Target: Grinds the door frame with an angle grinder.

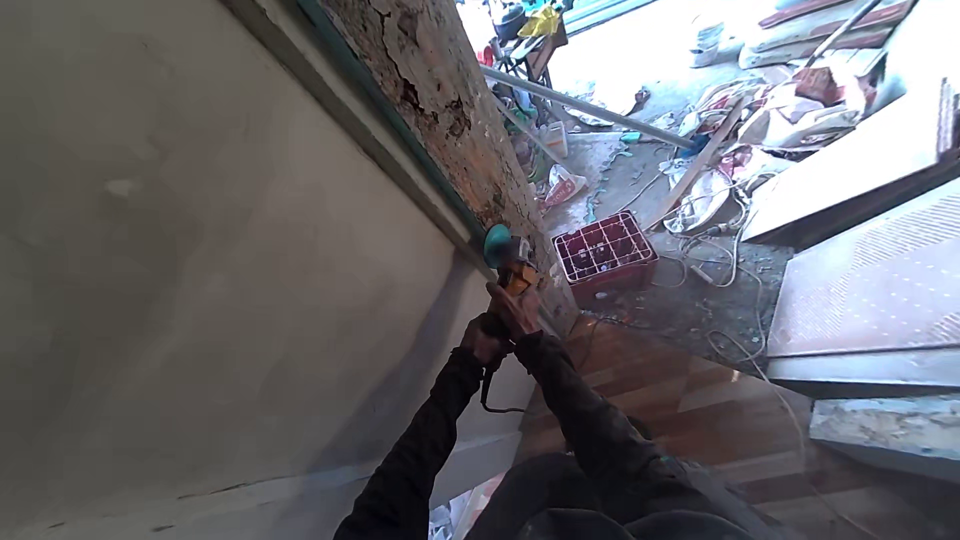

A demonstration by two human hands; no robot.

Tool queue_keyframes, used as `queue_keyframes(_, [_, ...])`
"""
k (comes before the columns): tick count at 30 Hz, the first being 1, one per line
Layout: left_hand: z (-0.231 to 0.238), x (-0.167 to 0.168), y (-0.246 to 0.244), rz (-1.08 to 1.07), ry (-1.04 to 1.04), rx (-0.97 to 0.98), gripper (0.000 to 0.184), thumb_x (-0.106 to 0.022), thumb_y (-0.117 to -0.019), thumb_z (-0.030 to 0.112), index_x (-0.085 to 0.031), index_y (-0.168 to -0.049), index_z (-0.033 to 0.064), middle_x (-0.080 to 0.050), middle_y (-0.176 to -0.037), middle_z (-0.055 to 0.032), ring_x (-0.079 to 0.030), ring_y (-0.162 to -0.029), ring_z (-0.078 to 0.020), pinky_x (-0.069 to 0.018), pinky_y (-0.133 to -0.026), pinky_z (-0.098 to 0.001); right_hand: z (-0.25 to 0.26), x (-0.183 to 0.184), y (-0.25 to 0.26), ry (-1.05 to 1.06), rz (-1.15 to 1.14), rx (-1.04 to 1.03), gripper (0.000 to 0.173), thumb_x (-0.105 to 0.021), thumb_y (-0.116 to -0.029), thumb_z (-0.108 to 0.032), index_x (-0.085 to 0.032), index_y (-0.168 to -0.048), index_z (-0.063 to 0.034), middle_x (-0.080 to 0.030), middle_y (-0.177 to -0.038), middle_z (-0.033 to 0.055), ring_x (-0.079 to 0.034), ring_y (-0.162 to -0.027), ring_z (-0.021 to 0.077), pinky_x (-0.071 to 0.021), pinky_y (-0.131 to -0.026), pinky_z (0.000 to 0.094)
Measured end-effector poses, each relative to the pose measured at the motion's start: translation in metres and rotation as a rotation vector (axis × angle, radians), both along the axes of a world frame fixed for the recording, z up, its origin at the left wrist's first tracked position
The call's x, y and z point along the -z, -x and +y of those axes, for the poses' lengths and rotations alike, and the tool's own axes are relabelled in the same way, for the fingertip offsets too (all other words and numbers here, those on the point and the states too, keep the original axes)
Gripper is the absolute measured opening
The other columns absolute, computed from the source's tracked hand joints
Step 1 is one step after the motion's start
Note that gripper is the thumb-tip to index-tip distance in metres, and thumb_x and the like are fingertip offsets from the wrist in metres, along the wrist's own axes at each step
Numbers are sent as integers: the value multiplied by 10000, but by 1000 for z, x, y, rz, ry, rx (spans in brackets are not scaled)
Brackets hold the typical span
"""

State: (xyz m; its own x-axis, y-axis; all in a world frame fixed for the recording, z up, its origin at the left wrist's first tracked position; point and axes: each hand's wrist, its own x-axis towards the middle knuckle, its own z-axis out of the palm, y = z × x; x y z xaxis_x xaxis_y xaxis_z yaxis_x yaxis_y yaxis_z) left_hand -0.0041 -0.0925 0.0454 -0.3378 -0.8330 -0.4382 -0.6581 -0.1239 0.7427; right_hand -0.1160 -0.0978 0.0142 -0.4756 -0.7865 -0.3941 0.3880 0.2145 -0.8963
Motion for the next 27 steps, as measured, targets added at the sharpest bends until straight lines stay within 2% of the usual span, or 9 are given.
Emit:
queue_keyframes(4, [2,-9,-2,56,24,-3,485,-765,-724,-40,-591,-1176,-27,-686,-827,-84,-656,-617,-145,-590,-594,-320,0,-10,-2,18,-14,0,767,-864,-793,-346,-494,-1361,14,-678,-1084,210,-674,-992,311,-555,-888,505])
queue_keyframes(10, [-1,-21,-6,81,61,-16,490,-778,-677,-27,-598,-1133,-10,-694,-792,-69,-664,-603,-151,-588,-572,-320,-4,-19,-7,76,-50,18,761,-870,-775,-367,-500,-1328,0,-679,-1000,179,-683,-894,280,-574,-810,481])
queue_keyframes(14, [-1,-24,-8,89,99,-22,541,-792,-645,-6,-593,-1147,-19,-696,-819,-71,-673,-637,-148,-599,-612,-325,-4,-25,-6,102,-42,17,725,-871,-773,-361,-515,-1293,-1,-678,-965,166,-683,-857,262,-575,-790,467])
queue_keyframes(19, [-3,-35,-8,133,118,-37,528,-802,-624,-32,-603,-1113,-13,-699,-818,-65,-678,-650,-143,-601,-618,-322,-4,-40,-5,133,-14,13,773,-869,-776,-395,-494,-1332,-10,-676,-999,170,-678,-889,278,-569,-807,488])
queue_keyframes(27, [-9,-60,-8,221,157,-54,457,-805,-639,4,-609,-1052,-7,-669,-732,-64,-630,-557,-149,-557,-522,-319,-4,-79,-2,209,56,0,791,-840,-782,-464,-483,-1344,-36,-670,-938,161,-669,-809,291,-560,-709,514])
